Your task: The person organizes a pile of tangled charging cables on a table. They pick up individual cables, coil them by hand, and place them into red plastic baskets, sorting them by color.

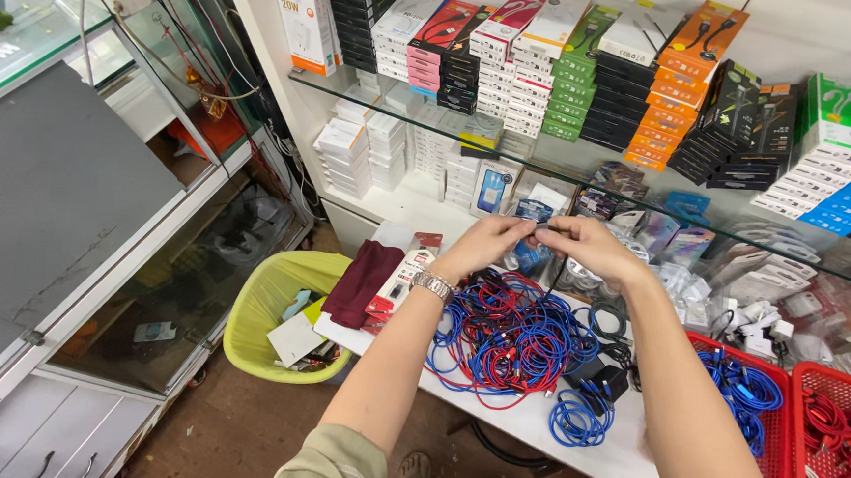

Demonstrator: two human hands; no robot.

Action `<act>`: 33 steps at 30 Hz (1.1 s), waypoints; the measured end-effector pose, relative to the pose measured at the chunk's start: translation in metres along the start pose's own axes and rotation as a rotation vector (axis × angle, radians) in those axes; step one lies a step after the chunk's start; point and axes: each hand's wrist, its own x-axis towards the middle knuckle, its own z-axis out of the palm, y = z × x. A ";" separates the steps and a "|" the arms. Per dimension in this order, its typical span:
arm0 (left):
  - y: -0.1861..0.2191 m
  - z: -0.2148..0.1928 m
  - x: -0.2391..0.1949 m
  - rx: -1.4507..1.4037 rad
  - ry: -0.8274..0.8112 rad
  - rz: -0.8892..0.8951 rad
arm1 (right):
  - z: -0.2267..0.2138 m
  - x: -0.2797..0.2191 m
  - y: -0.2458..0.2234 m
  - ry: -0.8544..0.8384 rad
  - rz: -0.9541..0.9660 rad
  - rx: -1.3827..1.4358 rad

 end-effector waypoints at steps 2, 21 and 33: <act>0.005 -0.013 0.006 -0.127 0.039 -0.034 | -0.001 -0.006 0.021 -0.036 -0.031 -0.013; -0.006 0.066 0.001 -0.228 -0.136 -0.246 | 0.001 -0.003 0.010 0.137 0.146 0.449; -0.025 0.059 -0.004 -0.362 0.011 -0.215 | 0.078 -0.027 0.096 0.308 0.103 0.061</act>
